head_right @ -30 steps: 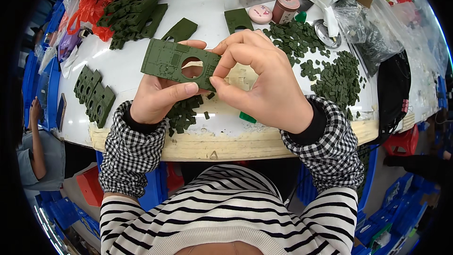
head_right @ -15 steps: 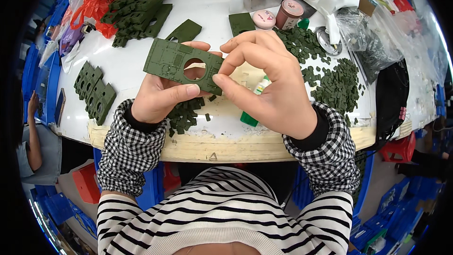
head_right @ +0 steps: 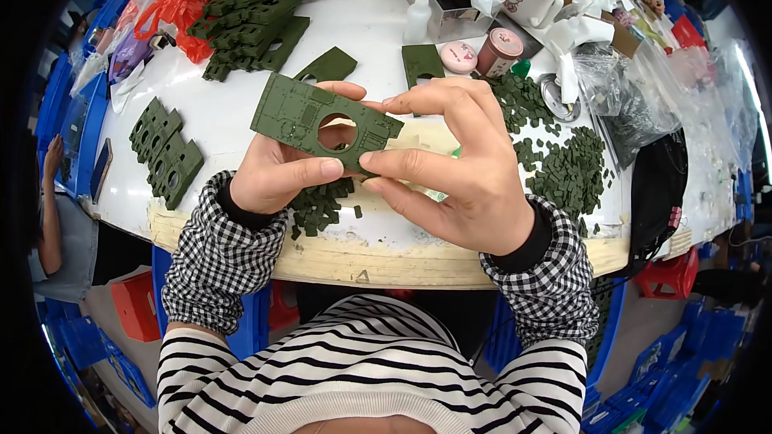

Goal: Applying glue to toy tank components and assembling them on a production table.

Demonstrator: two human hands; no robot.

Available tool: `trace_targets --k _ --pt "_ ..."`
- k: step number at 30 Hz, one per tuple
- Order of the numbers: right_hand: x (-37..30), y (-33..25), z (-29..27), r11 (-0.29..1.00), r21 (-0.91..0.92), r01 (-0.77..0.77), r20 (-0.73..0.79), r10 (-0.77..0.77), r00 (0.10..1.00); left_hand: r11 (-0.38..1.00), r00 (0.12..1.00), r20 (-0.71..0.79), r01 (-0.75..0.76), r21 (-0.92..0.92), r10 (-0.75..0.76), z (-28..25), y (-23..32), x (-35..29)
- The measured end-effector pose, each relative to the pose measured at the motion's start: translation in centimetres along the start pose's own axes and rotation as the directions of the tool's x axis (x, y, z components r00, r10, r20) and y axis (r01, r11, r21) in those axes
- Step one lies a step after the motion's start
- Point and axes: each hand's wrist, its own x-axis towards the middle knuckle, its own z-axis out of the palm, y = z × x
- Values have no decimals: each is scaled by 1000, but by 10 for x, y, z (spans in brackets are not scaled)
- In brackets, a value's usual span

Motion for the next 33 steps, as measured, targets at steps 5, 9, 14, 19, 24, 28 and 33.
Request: trace_targets --k 5,9,14,19,24,28,33 --pt "-4 5 -2 976 192 -98 -82 116 990 1000 999 35 -29 4 29 2 2 -3" --pt "-11 12 8 892 381 -242 -193 333 923 989 976 201 110 -95 -90 4 0 -6" --pt "-6 1 10 521 724 -452 84 584 807 945 922 328 276 -174 -208 1 -1 -9" --pt "-9 4 9 340 787 -515 219 625 749 930 911 289 342 -135 -293 -4 -1 -12" --pt "-7 6 11 375 785 -494 108 702 704 993 996 30 78 90 -81 0 12 -5" --pt "-5 4 16 372 776 -509 113 712 693 762 974 -17 -164 627 224 5 15 -9" --pt "-8 9 26 412 770 -487 105 672 733 552 935 -40 -174 815 353 -2 14 -12"
